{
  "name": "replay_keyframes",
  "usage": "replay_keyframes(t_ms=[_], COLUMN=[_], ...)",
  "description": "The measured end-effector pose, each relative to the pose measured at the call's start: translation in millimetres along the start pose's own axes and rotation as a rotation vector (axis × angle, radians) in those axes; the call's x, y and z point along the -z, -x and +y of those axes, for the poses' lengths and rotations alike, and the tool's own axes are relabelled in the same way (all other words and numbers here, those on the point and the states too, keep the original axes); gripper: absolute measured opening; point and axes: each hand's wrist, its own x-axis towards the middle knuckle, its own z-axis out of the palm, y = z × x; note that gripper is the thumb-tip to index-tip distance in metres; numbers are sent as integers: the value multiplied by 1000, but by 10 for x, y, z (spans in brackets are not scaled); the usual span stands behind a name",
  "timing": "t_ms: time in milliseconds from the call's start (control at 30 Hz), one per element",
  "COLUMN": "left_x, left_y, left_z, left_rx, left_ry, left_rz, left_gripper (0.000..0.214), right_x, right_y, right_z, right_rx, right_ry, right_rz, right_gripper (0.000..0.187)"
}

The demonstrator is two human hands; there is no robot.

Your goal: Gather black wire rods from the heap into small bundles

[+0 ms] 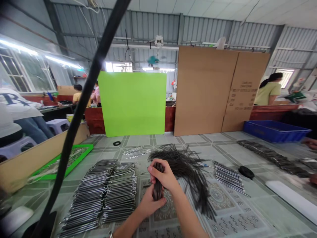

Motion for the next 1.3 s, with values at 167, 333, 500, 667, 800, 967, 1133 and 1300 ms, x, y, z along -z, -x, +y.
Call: replay_keyframes(t_ms=[167, 333, 500, 667, 800, 967, 1133, 1300], left_x=[7, 4, 2, 11, 13, 27, 54, 12], left_y=[7, -14, -37, -41, -37, -80, -132, -58], left_z=[6, -117, -146, -94, -48, -83, -136, -45], left_rx=[3, 9, 4, -7, 18, 56, 56, -132], left_ry=[-22, -17, -22, -1, 27, 102, 154, 216], left_rz=[22, 16, 0, 19, 37, 90, 187, 163], left_gripper=[26, 38, 54, 56, 54, 55, 64, 77], right_x=[-58, -113, -95, -9, 62, 161, 195, 46], right_y=[-15, -35, -119, -211, -223, -208, -125, 24], right_z=[-37, -74, -152, -100, -40, -100, 12, 277], right_rx=[31, 44, 82, 55, 26, 40, -19, -39], right_ry=[-31, -100, -270, -438, -470, -419, -341, -204], right_rz=[-31, 48, 197, 334, 405, 417, 429, 441], right_gripper=[30, 33, 34, 35, 37, 40, 41, 43])
